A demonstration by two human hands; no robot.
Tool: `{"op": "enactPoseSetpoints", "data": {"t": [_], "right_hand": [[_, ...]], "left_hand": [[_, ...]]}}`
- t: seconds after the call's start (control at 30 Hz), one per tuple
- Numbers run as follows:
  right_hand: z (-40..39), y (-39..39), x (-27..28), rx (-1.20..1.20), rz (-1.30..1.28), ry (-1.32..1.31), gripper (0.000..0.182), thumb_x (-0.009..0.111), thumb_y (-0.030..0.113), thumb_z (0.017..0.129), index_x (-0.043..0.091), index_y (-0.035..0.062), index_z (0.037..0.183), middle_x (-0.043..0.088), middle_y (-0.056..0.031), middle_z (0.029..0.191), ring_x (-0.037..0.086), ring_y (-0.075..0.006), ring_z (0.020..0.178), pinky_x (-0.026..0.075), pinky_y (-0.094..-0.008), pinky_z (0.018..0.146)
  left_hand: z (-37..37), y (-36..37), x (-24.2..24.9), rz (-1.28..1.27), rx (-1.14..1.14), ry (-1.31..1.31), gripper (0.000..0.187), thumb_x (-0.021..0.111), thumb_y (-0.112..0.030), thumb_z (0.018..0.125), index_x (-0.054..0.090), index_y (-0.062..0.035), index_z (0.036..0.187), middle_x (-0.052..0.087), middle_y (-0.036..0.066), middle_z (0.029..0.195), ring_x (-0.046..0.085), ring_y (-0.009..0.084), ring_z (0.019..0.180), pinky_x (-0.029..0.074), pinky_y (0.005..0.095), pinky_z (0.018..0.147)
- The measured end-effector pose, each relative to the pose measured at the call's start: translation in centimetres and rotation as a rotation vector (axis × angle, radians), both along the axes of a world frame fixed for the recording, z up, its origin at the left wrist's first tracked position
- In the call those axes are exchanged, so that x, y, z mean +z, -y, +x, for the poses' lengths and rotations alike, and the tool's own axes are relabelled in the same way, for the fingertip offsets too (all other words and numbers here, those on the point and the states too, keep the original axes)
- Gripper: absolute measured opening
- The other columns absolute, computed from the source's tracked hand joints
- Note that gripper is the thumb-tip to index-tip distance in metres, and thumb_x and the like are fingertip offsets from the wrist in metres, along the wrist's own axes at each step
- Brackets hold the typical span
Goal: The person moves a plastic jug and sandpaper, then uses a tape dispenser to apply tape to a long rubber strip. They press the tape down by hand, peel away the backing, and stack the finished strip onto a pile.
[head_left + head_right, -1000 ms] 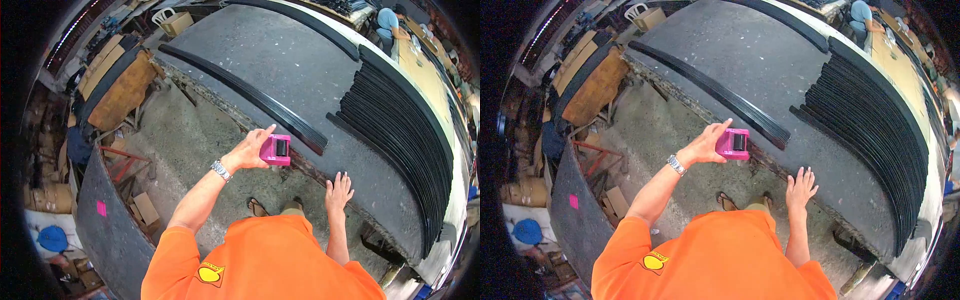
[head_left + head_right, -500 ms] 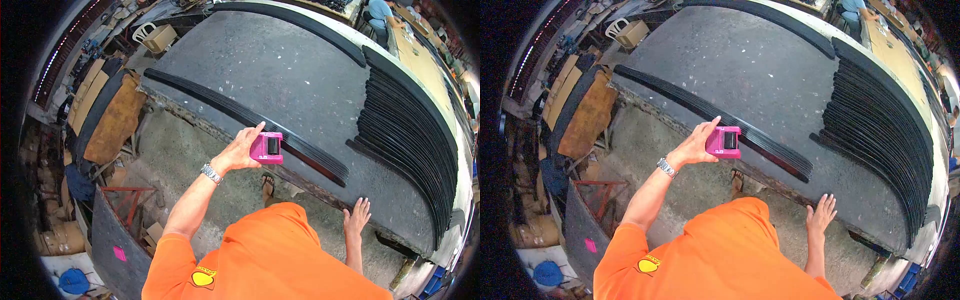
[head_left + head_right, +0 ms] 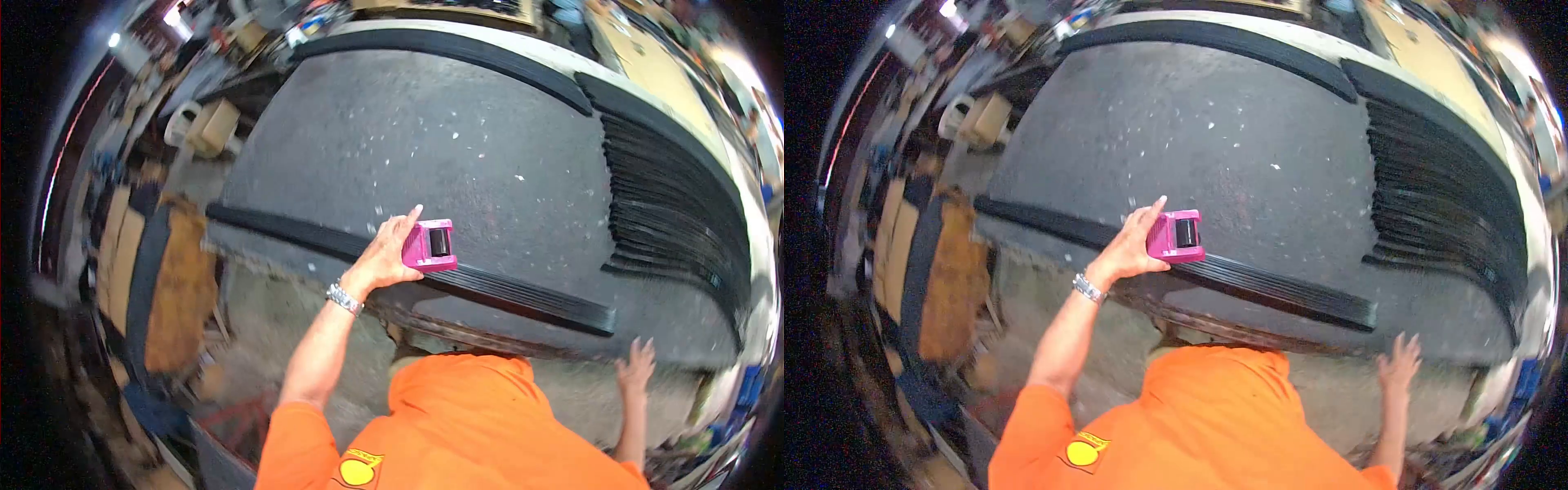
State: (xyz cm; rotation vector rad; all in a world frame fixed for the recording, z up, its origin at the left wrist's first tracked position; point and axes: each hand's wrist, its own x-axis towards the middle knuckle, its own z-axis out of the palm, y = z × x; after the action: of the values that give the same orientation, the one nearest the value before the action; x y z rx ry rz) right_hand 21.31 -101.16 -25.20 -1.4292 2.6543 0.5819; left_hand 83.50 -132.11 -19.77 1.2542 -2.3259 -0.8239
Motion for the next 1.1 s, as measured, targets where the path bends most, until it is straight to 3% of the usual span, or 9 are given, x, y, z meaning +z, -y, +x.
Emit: {"op": "enactPoseSetpoints", "data": {"t": [0.13,0.3,0.47,0.63,0.83,1.0,1.1], "right_hand": [[10.7,5.0,5.9,0.176,-0.377,0.070,0.095,0.080,0.028,0.082,0.033,0.0097,0.162,0.024,-0.0228,0.169,0.027,-0.0436,0.153,0.024,-0.0597,0.121],[29.5,12.5,8.5,0.390,-0.411,0.309,0.090,0.081,0.030,0.080,0.041,0.0123,0.158,0.029,-0.0232,0.166,0.031,-0.0422,0.151,0.023,-0.0604,0.121],[39.1,13.8,6.6,0.394,-0.422,0.377,0.090,0.083,0.035,0.079,0.043,0.0139,0.156,0.033,-0.0227,0.163,0.032,-0.0433,0.150,0.024,-0.0645,0.119],[42.6,14.5,5.5,0.300,-0.444,0.396,0.089,0.083,0.033,0.081,0.041,0.0140,0.157,0.032,-0.0230,0.164,0.030,-0.0426,0.150,0.024,-0.0642,0.118],[43.8,16.5,3.1,0.357,-0.441,0.455,0.086,0.080,0.033,0.084,0.041,0.0104,0.157,0.031,-0.0254,0.164,0.030,-0.0445,0.151,0.022,-0.0637,0.120],[43.6,19.6,1.7,0.435,-0.409,0.514,0.084,0.079,0.035,0.086,0.041,0.0089,0.156,0.031,-0.0242,0.165,0.030,-0.0433,0.151,0.022,-0.0633,0.120],[43.1,20.3,0.3,0.412,-0.407,0.484,0.085,0.076,0.039,0.088,0.038,0.0092,0.158,0.031,-0.0232,0.165,0.029,-0.0423,0.152,0.020,-0.0640,0.120]], "left_hand": [[3.3,4.9,-0.1,-0.033,-0.071,-0.014,0.135,0.096,-0.018,0.055,0.019,-0.0133,0.165,0.047,0.024,0.145,0.043,0.0447,0.137,0.037,0.0501,0.119],[7.0,10.7,-2.1,0.032,-0.156,-0.016,0.138,0.098,-0.020,0.055,0.017,-0.0175,0.167,0.045,0.024,0.148,0.042,0.0436,0.139,0.037,0.0497,0.120],[8.1,13.0,-4.4,0.079,-0.289,-0.040,0.139,0.099,-0.025,0.055,0.017,-0.0199,0.167,0.043,0.024,0.151,0.041,0.0427,0.142,0.035,0.0494,0.122],[7.3,13.3,-5.1,0.118,-0.335,-0.042,0.134,0.097,-0.027,0.055,0.021,-0.0203,0.166,0.043,0.025,0.150,0.040,0.0458,0.141,0.036,0.0527,0.120],[7.7,12.8,-5.2,0.040,-0.329,-0.034,0.134,0.096,-0.024,0.059,0.016,-0.0146,0.166,0.043,0.025,0.152,0.042,0.0447,0.140,0.036,0.0481,0.121],[11.2,11.1,-3.3,0.061,-0.064,0.127,0.117,0.082,-0.059,0.077,0.022,-0.0109,0.165,0.032,0.026,0.162,0.034,0.0466,0.147,0.032,0.0522,0.121],[17.3,8.6,-2.7,0.129,0.024,0.281,0.100,0.074,-0.065,0.082,0.041,-0.0101,0.158,0.030,0.023,0.165,0.029,0.0424,0.152,0.025,0.0567,0.123]]}}
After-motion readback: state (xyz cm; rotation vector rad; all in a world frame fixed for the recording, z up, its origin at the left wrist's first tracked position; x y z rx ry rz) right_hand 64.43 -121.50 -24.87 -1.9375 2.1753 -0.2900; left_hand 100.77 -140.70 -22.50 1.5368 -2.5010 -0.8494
